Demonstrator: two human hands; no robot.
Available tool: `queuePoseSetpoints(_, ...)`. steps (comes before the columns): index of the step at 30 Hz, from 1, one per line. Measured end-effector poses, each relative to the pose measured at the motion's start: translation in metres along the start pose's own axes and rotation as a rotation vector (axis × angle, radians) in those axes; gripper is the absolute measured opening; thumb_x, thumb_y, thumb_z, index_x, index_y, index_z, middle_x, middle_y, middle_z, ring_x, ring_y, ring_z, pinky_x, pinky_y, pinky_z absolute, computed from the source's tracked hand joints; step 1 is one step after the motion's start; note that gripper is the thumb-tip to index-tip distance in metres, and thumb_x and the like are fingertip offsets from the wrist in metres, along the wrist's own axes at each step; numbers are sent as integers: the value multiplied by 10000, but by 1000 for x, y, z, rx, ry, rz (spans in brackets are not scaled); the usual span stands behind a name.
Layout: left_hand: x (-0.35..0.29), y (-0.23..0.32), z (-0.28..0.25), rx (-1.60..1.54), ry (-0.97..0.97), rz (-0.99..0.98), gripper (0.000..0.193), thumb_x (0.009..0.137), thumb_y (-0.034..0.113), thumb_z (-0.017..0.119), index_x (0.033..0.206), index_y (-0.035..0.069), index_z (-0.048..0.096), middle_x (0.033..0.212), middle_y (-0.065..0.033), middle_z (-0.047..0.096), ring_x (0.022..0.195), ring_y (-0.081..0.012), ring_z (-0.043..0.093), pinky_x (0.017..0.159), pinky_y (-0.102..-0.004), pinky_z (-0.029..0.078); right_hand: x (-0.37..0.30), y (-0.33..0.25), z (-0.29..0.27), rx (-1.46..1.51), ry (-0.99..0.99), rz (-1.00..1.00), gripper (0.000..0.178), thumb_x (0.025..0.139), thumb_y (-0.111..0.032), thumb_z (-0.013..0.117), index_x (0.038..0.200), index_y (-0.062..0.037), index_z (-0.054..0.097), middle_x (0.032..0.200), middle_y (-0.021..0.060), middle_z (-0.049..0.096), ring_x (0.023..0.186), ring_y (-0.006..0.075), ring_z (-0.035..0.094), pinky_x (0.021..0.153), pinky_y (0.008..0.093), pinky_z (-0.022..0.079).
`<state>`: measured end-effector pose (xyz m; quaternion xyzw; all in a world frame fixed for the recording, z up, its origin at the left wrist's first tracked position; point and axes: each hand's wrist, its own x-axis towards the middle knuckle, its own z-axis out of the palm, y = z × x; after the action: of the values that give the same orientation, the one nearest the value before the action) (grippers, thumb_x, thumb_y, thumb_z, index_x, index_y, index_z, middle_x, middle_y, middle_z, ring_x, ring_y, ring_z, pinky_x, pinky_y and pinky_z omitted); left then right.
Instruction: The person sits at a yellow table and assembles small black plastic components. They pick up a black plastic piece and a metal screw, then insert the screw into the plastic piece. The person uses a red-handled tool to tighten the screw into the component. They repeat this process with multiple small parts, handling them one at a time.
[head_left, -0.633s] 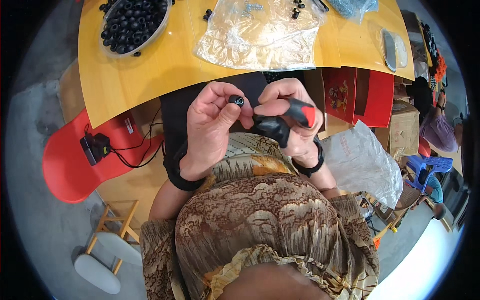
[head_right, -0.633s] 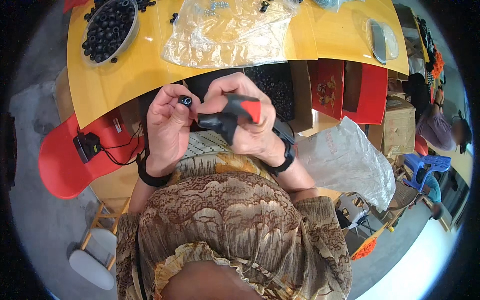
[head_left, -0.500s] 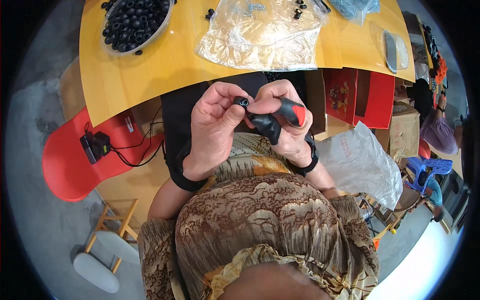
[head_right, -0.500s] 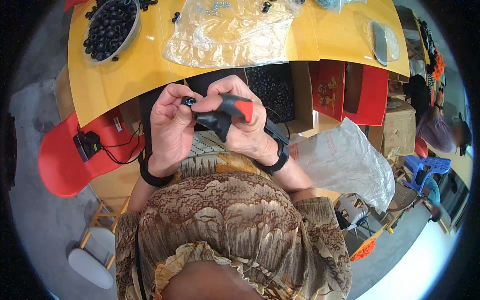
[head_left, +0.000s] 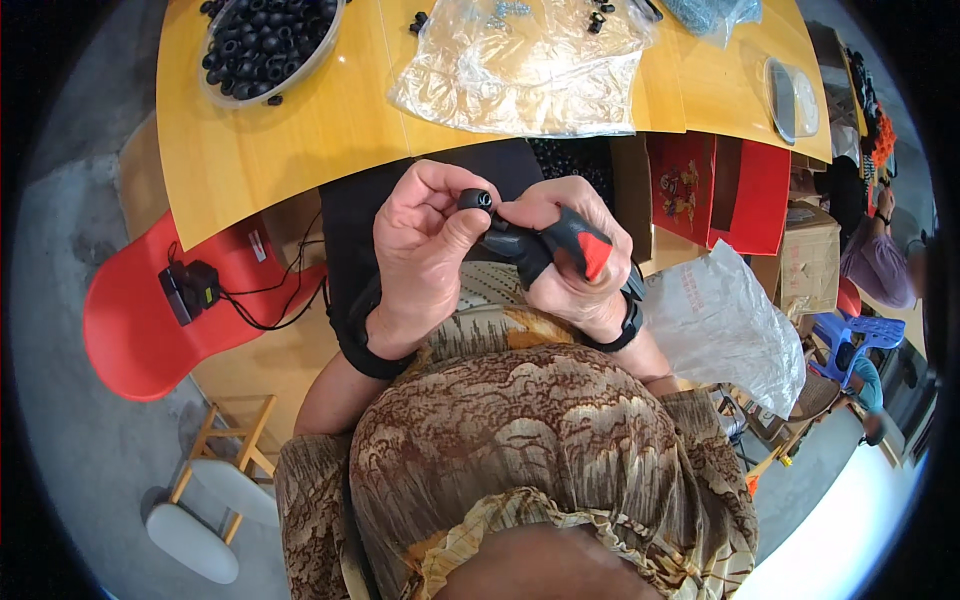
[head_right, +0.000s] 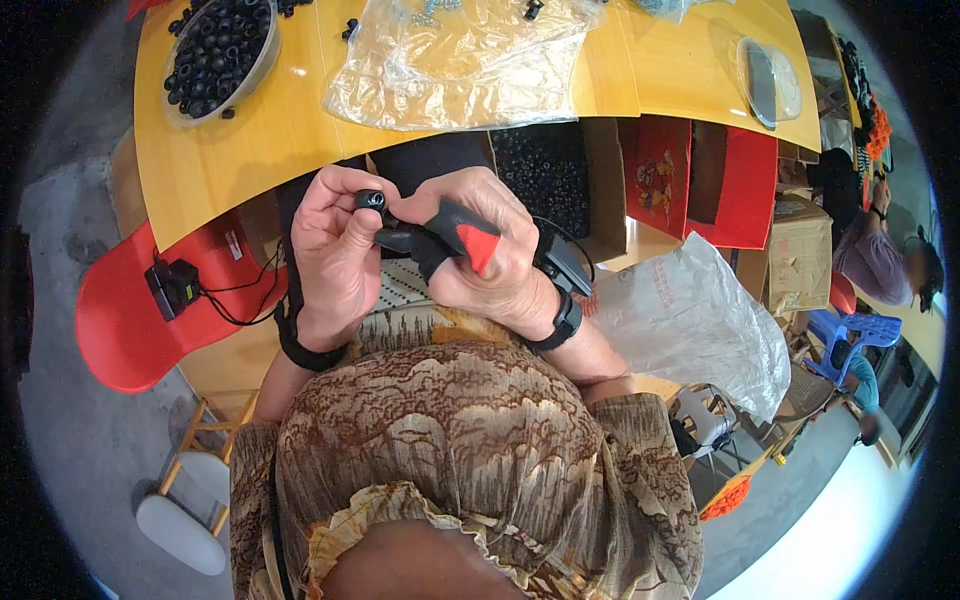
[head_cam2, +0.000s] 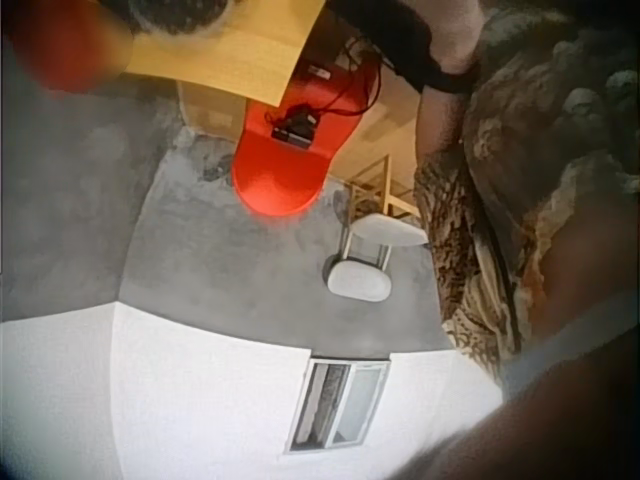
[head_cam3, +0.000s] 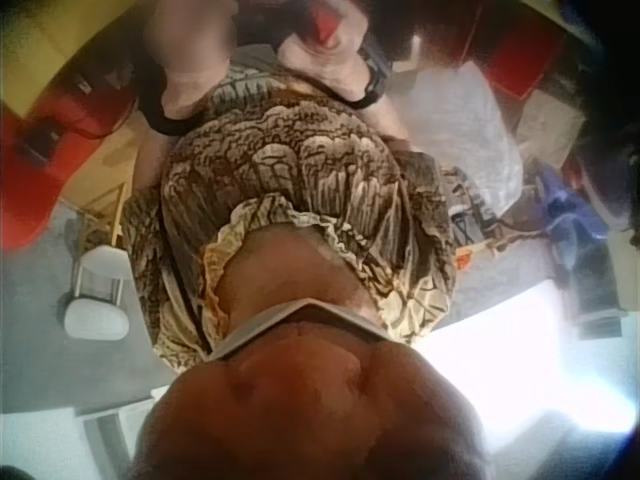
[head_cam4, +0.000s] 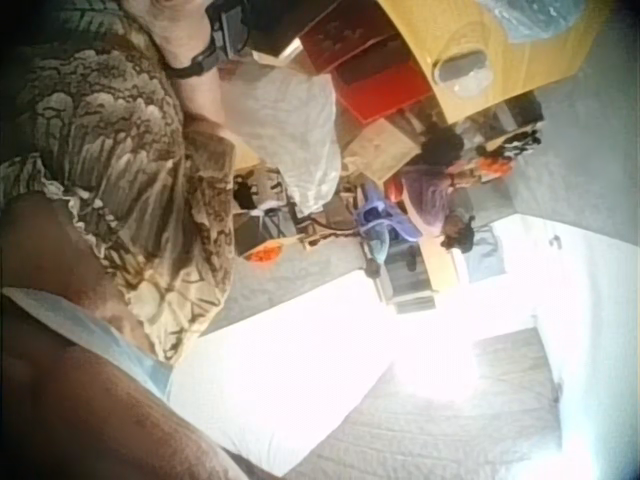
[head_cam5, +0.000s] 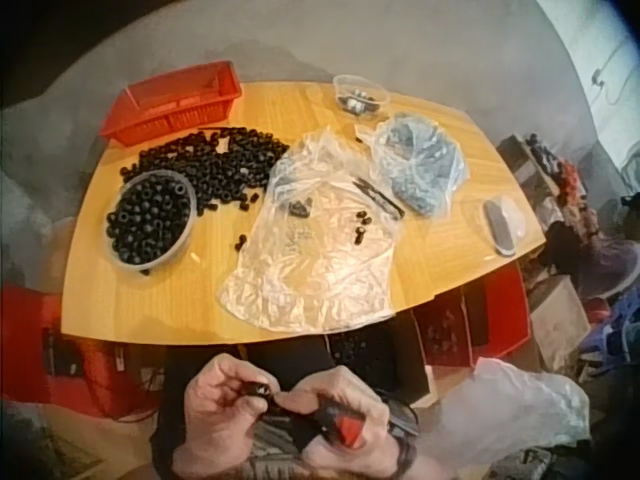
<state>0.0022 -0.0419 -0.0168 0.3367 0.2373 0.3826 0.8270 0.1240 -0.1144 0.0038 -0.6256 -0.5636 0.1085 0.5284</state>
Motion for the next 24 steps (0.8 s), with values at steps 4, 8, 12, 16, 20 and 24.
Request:
queuePoseSetpoints(4,-1,4,4,-56,-83,14,202,804,27,664,958,-23,543,855,-72,615,726,-79,580,671,-202,506,-1,-2,-5,153,18,145,188,628,20,720,798,-43,672,777,53,602,685,169,600,605,254,468)
queuePoseSetpoints(8,-1,7,4,7,-125,64,202,793,12,670,952,-34,555,850,-73,619,733,-83,590,677,-209,517,-1,0,-6,288,55,214,163,633,-55,769,775,-54,689,781,37,604,679,137,591,600,235,458)
queuePoseSetpoints(12,-2,6,1,64,-145,77,204,774,-22,676,946,-37,568,849,-58,615,747,-73,586,687,-197,507,-1,1,-8,319,21,219,165,636,-60,769,786,-60,698,781,32,607,684,127,588,607,233,458)
queuePoseSetpoints(16,-2,8,-1,154,-164,95,195,764,-45,677,936,-32,585,846,-40,611,747,-62,577,689,-186,496,-2,1,-8,340,24,251,168,633,-53,765,789,-64,704,783,30,610,688,125,587,611,235,457)
queuePoseSetpoints(20,-2,12,-2,251,-182,117,186,757,-58,677,925,-32,601,840,-37,610,743,-64,578,675,-185,491,-4,3,-9,364,10,256,176,624,-59,768,789,-63,706,785,35,613,688,128,588,610,234,455)
queuePoseSetpoints(24,0,22,1,337,-211,88,177,753,-76,668,917,-42,612,835,-48,610,743,-77,590,656,-190,493,-5,7,-10,383,-15,234,179,625,-61,763,795,-64,708,781,40,614,688,127,588,605,234,454)
